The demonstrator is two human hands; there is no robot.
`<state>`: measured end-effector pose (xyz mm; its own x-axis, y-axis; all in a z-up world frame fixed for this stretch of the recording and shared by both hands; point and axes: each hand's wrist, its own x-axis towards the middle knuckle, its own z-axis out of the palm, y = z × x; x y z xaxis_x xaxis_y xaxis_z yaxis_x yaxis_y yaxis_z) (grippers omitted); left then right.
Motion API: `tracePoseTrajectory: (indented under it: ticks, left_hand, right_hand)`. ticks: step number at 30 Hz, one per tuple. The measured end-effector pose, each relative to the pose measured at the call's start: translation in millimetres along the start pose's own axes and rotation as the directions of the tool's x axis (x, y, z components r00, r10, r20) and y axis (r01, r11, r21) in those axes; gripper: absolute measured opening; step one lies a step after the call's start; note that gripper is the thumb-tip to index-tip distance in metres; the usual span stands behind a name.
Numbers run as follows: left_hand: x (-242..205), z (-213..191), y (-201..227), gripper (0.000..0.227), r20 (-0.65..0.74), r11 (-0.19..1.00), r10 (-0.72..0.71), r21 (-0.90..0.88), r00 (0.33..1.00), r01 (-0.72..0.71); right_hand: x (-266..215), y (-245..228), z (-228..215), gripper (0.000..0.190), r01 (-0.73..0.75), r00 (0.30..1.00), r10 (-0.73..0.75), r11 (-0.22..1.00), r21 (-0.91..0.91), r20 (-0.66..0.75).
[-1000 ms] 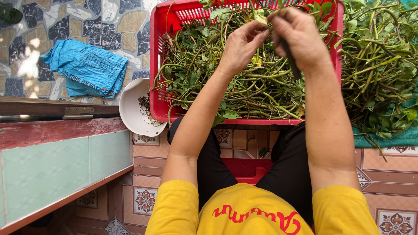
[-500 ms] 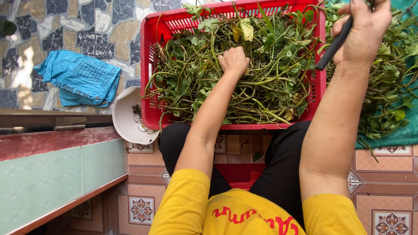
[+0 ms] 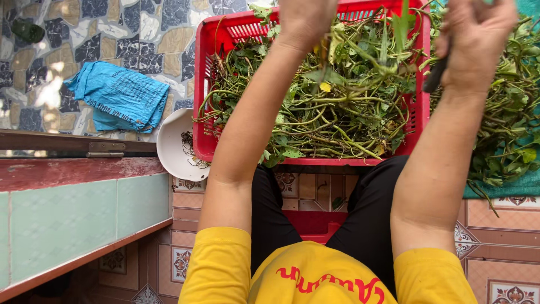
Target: The person trims leafy green stems from a red basket using a knife, placing the prepared pieces into a white bowl.
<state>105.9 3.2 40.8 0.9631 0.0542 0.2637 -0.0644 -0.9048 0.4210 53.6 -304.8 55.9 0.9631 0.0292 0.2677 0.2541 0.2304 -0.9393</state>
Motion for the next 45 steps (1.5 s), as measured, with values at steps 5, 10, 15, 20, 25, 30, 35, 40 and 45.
tracePoseTrajectory:
  ticks: [5,10,15,20,25,30,35,40,45]
  left_hand:
    - [-54.3,-28.9,50.7,0.017,-0.303,0.907,0.341,-0.142,0.89,-0.396]
    - [-86.0,-21.2,45.0,0.03,-0.047,0.903,0.217,-0.37,0.975,-0.218]
    - [-104.1,-4.7,15.6,0.025,0.53,0.968,-0.172,-0.064,0.83,0.242]
    - [-121.6,-7.0,-37.5,0.04,0.619,0.926,-0.359,0.33,0.699,0.184]
    - [-118.4,-3.3,-48.3,0.071,0.272,0.983,-0.159,-0.049,0.949,0.179]
    - [-113.4,-4.0,-15.1,0.049,0.418,0.257,0.139,-0.891,0.898,0.375]
    - [-114.6,-3.8,-11.9,0.024,0.333,0.141,0.117,-0.938,0.936,0.316]
    - [-110.3,-6.2,-13.4,0.019,0.163,0.296,-0.269,-0.924,0.949,0.242]
    - [-112.4,-14.2,-3.4,0.015,-0.015,0.566,-0.314,-0.806,0.949,0.174]
  right_hand:
    - [-13.3,-18.3,73.5,0.018,0.075,0.984,-0.052,0.989,-0.126,0.172]
    - [-13.1,-0.8,81.6,0.021,0.194,0.955,-0.143,0.964,-0.183,0.26]
    - [-10.6,6.4,74.9,0.015,0.284,0.957,-0.264,0.938,-0.198,0.122]
    - [0.9,13.2,56.6,0.015,0.183,0.979,-0.172,0.979,0.093,-0.109]
    - [2.9,17.4,33.8,0.017,0.019,0.999,0.003,0.89,0.456,-0.048]
    - [2.5,21.3,30.4,0.021,-0.05,0.999,0.039,0.848,0.528,0.032]
    - [0.8,22.2,33.2,0.026,-0.036,0.999,0.03,0.961,0.274,0.028]
    - [2.9,45.0,31.7,0.058,0.234,0.966,-0.258,0.859,-0.455,0.01]
    - [-10.2,28.5,70.4,0.072,0.175,0.953,-0.012,0.838,-0.517,0.304]
